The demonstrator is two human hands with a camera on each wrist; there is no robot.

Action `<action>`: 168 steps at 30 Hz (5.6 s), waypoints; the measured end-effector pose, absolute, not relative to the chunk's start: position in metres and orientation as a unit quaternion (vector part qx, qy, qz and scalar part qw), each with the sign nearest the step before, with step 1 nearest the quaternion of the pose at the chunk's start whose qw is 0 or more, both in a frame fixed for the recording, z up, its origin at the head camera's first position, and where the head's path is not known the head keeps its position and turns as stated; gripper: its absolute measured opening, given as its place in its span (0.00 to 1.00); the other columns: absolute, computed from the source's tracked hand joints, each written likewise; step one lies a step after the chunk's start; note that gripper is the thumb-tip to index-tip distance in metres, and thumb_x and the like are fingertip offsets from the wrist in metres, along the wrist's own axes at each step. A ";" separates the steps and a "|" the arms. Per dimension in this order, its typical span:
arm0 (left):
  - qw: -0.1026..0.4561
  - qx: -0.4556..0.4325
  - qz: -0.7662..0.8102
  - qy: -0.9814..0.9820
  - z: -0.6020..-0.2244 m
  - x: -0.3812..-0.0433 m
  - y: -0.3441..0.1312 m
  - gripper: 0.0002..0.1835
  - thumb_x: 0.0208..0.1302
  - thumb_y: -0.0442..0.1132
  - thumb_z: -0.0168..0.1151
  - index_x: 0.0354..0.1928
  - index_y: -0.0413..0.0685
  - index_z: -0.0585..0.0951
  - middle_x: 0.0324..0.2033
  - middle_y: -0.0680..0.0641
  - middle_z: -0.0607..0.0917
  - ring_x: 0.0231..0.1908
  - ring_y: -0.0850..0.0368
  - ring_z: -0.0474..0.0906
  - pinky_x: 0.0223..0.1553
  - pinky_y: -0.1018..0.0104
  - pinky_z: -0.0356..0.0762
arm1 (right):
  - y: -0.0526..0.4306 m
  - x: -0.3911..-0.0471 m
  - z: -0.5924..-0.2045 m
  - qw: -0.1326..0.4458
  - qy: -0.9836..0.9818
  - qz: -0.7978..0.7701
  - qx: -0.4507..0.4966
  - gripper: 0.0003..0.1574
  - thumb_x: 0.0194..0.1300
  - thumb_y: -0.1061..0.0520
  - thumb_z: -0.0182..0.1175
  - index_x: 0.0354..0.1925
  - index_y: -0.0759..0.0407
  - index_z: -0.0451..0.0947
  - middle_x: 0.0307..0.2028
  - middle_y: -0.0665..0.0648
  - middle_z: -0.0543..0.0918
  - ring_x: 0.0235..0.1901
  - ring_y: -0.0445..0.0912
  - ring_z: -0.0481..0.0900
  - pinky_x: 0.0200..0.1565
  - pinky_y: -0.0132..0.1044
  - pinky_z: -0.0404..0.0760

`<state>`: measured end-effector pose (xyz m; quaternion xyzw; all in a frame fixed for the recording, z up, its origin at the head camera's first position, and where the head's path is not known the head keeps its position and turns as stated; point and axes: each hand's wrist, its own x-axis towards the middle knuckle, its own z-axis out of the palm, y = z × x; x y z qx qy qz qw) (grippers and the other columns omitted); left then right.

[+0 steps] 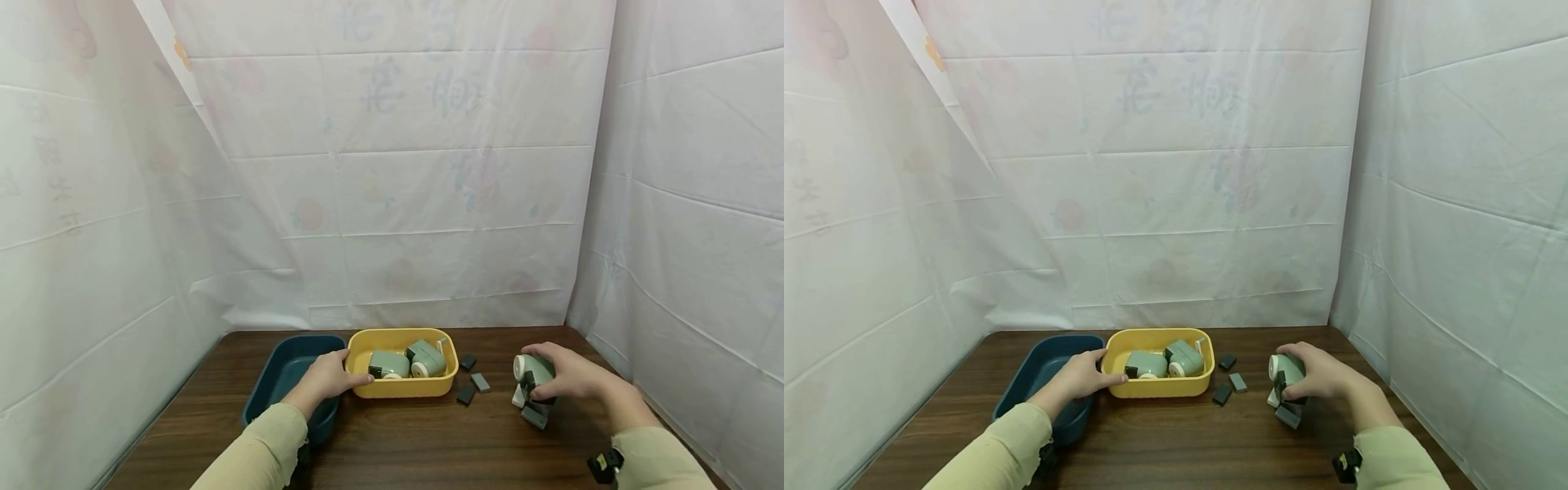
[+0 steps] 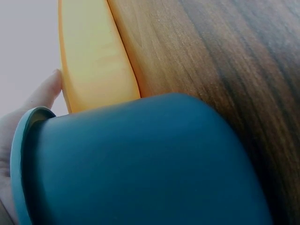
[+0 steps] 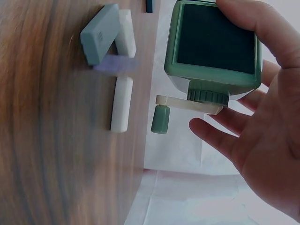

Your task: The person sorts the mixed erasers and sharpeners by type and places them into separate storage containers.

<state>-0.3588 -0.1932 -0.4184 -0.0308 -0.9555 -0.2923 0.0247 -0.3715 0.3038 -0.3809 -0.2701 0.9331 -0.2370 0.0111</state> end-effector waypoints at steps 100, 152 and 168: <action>0.023 -0.027 -0.296 -0.954 -0.419 -0.356 -0.192 0.53 0.51 0.64 0.76 0.70 0.34 0.71 0.59 0.36 0.80 0.51 0.46 0.79 0.54 0.45 0.78 | 0.121 -0.419 -0.359 -0.088 0.913 -0.245 -0.313 0.54 0.52 0.44 0.79 0.73 0.46 0.68 0.67 0.55 0.70 0.56 0.51 0.75 0.48 0.48 0.80; 0.018 -0.021 -0.300 -0.954 -0.417 -0.355 -0.188 0.51 0.52 0.63 0.76 0.70 0.35 0.72 0.56 0.38 0.82 0.45 0.49 0.79 0.50 0.47 0.79 | 0.081 -0.415 -0.402 -0.052 0.912 -0.259 -0.314 0.55 0.53 0.40 0.78 0.74 0.49 0.67 0.64 0.57 0.71 0.51 0.50 0.74 0.42 0.45 0.79; 0.021 -0.022 -0.295 -0.955 -0.419 -0.357 -0.188 0.52 0.52 0.64 0.75 0.70 0.34 0.72 0.60 0.35 0.80 0.55 0.42 0.79 0.56 0.44 0.77 | 0.072 -0.414 -0.407 -0.059 0.915 -0.259 -0.303 0.56 0.52 0.38 0.78 0.74 0.48 0.67 0.65 0.57 0.71 0.53 0.52 0.75 0.43 0.46 0.79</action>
